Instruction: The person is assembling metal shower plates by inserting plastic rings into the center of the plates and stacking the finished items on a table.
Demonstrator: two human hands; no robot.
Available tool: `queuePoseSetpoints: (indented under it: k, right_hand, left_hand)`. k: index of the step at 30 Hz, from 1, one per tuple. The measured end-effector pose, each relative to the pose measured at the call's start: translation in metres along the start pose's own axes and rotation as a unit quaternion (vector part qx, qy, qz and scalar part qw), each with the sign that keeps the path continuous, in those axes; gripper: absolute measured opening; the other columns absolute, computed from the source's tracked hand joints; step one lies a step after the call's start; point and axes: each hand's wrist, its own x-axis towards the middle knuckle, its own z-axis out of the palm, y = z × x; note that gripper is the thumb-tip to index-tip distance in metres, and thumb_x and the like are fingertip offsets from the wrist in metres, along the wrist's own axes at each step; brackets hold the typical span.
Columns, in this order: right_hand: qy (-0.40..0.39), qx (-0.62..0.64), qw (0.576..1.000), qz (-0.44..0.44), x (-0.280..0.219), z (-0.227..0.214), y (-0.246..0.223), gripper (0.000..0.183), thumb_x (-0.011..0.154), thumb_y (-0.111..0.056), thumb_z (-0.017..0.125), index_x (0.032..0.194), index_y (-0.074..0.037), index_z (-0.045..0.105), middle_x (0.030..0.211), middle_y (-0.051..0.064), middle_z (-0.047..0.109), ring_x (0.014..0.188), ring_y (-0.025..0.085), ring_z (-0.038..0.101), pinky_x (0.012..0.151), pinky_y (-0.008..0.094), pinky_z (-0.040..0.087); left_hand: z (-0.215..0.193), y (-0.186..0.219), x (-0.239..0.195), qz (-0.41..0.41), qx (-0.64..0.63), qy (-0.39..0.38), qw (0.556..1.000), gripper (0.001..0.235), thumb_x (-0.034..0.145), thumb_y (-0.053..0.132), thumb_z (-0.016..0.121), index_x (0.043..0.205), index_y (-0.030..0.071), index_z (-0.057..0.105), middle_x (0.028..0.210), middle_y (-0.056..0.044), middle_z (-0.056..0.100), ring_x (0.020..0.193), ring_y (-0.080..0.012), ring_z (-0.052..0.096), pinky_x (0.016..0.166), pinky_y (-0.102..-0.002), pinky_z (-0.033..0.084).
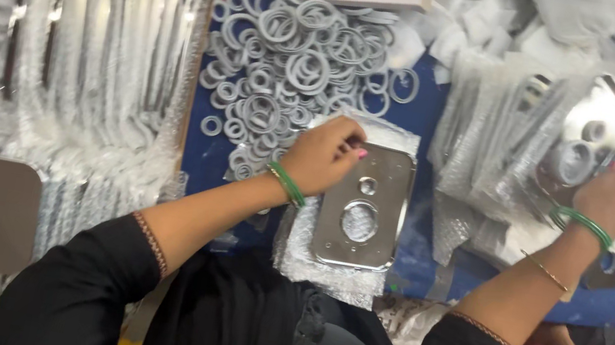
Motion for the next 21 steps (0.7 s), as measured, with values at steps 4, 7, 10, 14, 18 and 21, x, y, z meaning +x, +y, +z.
queuePoseSetpoints:
  k: [4,7,10,14,18,21]
  right_hand:
    - [0.049,0.146,0.982,-0.107,0.004,-0.009,-0.078,0.026,0.103,0.010,0.072,0.126,0.005,0.062,0.132,0.018,0.062,0.127,0.031,0.064,0.115,0.043,0.050]
    - [-0.116,0.243,0.963,-0.032,-0.016,0.023,-0.135,0.030,0.099,0.005,0.061,0.128,-0.004,0.064,0.112,0.010,0.072,0.105,0.022,0.074,0.087,0.035,0.058]
    - [-0.353,0.195,0.915,-0.017,-0.025,0.089,-0.170,0.023,0.096,-0.016,0.074,0.118,-0.009,0.072,0.111,0.011,0.076,0.100,0.024,0.074,0.084,0.036,0.057]
    - [-0.452,0.134,0.876,-0.104,-0.036,0.180,-0.172,0.036,0.077,-0.023,0.087,0.106,-0.006,0.075,0.104,0.015,0.075,0.094,0.030,0.072,0.084,0.040,0.055]
    - [-0.496,0.071,0.863,-0.068,-0.049,0.218,-0.151,0.039,0.076,-0.030,0.092,0.095,0.000,0.075,0.094,0.018,0.074,0.085,0.029,0.070,0.081,0.039,0.054]
    - [-0.470,0.115,0.874,-0.039,-0.047,0.197,-0.155,0.033,0.083,-0.028,0.087,0.097,0.000,0.074,0.090,0.016,0.074,0.082,0.025,0.069,0.078,0.037,0.054]
  left_hand:
    - [-0.001,0.000,-0.003,0.104,0.118,-0.025,0.987,0.014,0.091,0.014,0.069,0.100,0.005,0.065,0.097,-0.012,0.065,0.089,-0.0295,0.067,0.081,-0.041,0.053]
    - [-0.002,0.002,-0.003,0.161,0.156,-0.040,0.974,0.015,0.089,0.016,0.071,0.097,0.005,0.064,0.095,-0.012,0.063,0.094,-0.0321,0.063,0.084,-0.043,0.051]
    - [-0.002,0.003,-0.005,0.159,0.195,-0.065,0.966,0.018,0.087,0.018,0.072,0.095,0.005,0.063,0.092,-0.012,0.062,0.093,-0.0324,0.062,0.083,-0.044,0.051]
    - [0.001,0.001,-0.008,0.193,0.188,-0.082,0.960,0.016,0.089,0.018,0.071,0.096,0.006,0.063,0.094,-0.011,0.062,0.094,-0.0314,0.062,0.082,-0.043,0.052]
    - [0.009,-0.003,-0.012,0.221,0.200,-0.100,0.949,0.016,0.089,0.019,0.071,0.096,0.007,0.064,0.096,-0.010,0.061,0.094,-0.0303,0.061,0.084,-0.042,0.052]
    - [0.011,-0.005,-0.013,0.213,0.214,-0.103,0.948,0.017,0.088,0.019,0.071,0.097,0.007,0.064,0.096,-0.010,0.061,0.095,-0.0299,0.061,0.083,-0.042,0.053]
